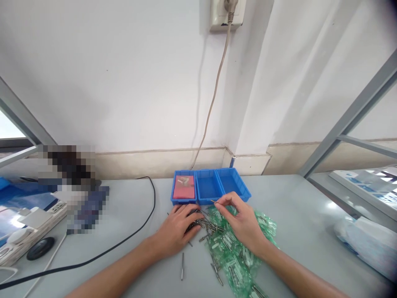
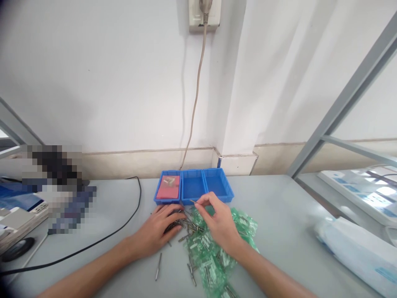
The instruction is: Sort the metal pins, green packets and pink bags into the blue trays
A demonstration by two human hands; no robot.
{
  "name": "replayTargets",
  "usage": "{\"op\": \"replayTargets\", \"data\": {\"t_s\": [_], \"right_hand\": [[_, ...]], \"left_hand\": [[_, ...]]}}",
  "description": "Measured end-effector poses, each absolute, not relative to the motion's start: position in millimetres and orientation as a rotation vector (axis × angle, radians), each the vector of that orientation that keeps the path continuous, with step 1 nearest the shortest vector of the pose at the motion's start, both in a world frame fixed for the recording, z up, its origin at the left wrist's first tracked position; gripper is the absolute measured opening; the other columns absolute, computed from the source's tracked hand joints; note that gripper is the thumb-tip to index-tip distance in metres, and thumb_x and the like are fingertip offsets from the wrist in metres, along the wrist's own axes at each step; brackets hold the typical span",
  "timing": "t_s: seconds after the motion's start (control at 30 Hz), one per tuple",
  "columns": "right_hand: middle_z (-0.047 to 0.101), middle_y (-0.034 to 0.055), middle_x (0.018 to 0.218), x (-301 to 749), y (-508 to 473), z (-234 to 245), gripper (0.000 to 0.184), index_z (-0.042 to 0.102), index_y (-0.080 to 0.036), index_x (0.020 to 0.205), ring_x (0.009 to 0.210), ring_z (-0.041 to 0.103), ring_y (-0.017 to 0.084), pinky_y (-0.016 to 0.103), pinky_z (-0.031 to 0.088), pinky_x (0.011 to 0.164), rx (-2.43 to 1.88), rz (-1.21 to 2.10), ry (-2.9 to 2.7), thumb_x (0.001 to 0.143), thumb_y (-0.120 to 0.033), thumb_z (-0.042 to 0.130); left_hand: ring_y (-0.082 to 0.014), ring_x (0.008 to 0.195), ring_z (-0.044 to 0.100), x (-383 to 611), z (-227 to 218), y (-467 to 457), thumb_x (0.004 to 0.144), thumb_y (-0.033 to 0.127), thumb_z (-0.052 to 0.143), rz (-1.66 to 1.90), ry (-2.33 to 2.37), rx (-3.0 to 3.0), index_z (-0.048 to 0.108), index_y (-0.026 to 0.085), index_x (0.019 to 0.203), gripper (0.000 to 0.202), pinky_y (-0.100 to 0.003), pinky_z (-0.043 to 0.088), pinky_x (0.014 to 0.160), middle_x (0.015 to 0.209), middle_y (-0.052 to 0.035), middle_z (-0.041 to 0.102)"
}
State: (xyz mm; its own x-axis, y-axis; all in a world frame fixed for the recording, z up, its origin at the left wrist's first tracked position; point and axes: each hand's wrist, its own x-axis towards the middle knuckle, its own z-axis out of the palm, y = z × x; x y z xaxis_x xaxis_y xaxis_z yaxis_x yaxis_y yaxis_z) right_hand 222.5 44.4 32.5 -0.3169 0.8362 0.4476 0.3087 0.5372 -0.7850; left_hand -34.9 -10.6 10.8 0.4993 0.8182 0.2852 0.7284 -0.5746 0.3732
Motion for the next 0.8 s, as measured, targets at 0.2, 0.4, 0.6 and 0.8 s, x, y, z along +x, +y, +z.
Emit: {"op": "replayTargets", "data": {"t_s": [0.2, 0.4, 0.6, 0.8], "right_hand": [[0.077, 0.0056, 0.109, 222.6, 48.4, 34.1, 0.022, 0.075, -0.027, 0.114, 0.099, 0.072, 0.025, 0.037, 0.055, 0.089, -0.928, 0.714, -1.943, 0.111, -0.036, 0.055], [0.076, 0.0064, 0.103, 222.9, 53.7, 31.6, 0.026, 0.075, -0.024, 0.109, 0.090, 0.072, 0.024, 0.037, 0.056, 0.086, -0.922, 0.837, -1.850, 0.112, -0.040, 0.054], [0.073, 0.0058, 0.100, 221.4, 53.3, 31.8, 0.027, 0.073, -0.024, 0.107, 0.089, 0.070, 0.023, 0.036, 0.056, 0.085, -0.916, 0.906, -1.790, 0.111, -0.042, 0.054], [0.068, 0.0048, 0.101, 221.1, 50.8, 34.5, 0.026, 0.071, -0.024, 0.103, 0.093, 0.067, 0.022, 0.035, 0.052, 0.088, -0.858, 0.843, -1.824, 0.113, -0.037, 0.051]], "left_hand": [[-0.0275, 0.132, 0.060, -34.4, 11.9, -10.6, 0.110, 0.028, 0.058, 0.639, 1.342, 2.558, 0.065, 0.029, 0.137, 0.028, -0.046, 0.046, 0.115, 0.146, -0.0070, 0.063], [-0.0275, 0.131, 0.060, -34.5, 12.7, -10.4, 0.110, 0.027, 0.057, 0.625, 1.333, 2.564, 0.065, 0.028, 0.138, 0.028, -0.047, 0.046, 0.115, 0.146, -0.0074, 0.063], [-0.0272, 0.130, 0.061, -35.1, 12.0, -9.9, 0.110, 0.027, 0.058, 0.653, 1.328, 2.569, 0.066, 0.028, 0.137, 0.028, -0.046, 0.047, 0.114, 0.144, -0.0078, 0.064], [-0.0273, 0.129, 0.060, -33.8, 12.0, -9.6, 0.110, 0.027, 0.058, 0.637, 1.336, 2.573, 0.065, 0.029, 0.138, 0.029, -0.046, 0.047, 0.113, 0.144, -0.0073, 0.064]]}}
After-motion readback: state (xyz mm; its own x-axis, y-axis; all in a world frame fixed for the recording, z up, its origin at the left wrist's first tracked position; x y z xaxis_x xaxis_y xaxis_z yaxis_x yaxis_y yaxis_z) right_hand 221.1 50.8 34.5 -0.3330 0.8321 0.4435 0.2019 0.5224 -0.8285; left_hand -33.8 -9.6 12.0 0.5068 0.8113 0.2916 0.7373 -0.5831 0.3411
